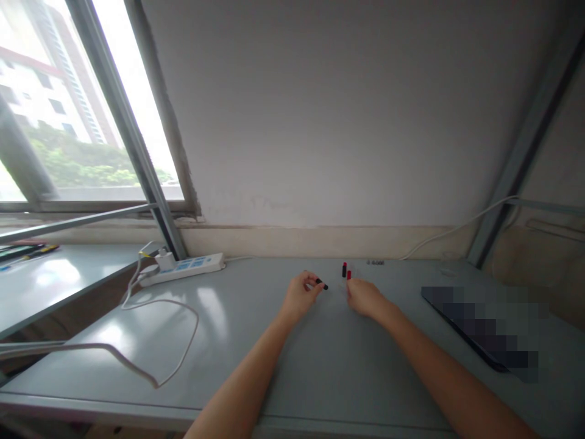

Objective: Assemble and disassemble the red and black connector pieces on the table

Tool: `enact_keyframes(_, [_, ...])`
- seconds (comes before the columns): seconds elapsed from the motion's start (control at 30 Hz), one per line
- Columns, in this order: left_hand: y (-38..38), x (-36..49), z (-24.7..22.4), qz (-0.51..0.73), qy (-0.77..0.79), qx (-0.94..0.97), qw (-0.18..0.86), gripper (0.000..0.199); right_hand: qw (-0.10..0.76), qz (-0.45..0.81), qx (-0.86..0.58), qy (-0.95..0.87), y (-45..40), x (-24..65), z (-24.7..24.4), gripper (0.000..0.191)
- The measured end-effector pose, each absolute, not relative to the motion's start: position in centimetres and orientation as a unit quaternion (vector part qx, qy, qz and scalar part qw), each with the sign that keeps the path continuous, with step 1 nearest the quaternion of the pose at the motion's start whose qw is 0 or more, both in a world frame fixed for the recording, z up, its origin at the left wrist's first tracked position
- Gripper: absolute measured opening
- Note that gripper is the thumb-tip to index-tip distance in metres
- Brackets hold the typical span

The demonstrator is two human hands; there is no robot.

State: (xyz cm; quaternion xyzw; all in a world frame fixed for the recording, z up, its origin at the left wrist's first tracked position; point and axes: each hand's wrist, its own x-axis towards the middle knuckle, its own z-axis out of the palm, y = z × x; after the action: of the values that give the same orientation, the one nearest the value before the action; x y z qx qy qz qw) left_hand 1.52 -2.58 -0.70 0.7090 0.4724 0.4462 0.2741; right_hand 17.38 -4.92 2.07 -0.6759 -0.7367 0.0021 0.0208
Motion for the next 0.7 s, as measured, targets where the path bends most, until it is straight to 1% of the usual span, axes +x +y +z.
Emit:
enact_keyframes(0.07, [-2.9, 1.6, -0.7, 0.411, 0.483, 0.745, 0.208, 0.013, 0.035, 0.038, -0.684, -0.728, -4.5, 18.4, 1.9, 0.026])
enact_keyframes(0.13, [-3.4, 1.8, -0.7, 0.375, 0.485, 0.772, 0.168, 0.011, 0.059, 0.074, -0.690, -0.718, -4.1, 19.4, 1.6, 0.023])
enact_keyframes(0.27, [-4.0, 2.7, -0.6, 0.327, 0.483, 0.798, 0.152, 0.012, 0.120, 0.126, -0.697, -0.695, -3.5, 20.6, 1.0, 0.015])
enact_keyframes(0.5, [-4.1, 5.3, -0.4, 0.251, 0.491, 0.823, 0.139, 0.014, 0.185, 0.067, -0.714, -0.672, -3.3, 21.5, 0.0, 0.012])
enact_keyframes(0.7, [-2.5, 7.6, 0.0, 0.232, 0.532, 0.800, 0.152, 0.018, 0.202, 0.052, -0.737, -0.642, -3.0, 22.0, -1.0, 0.013])
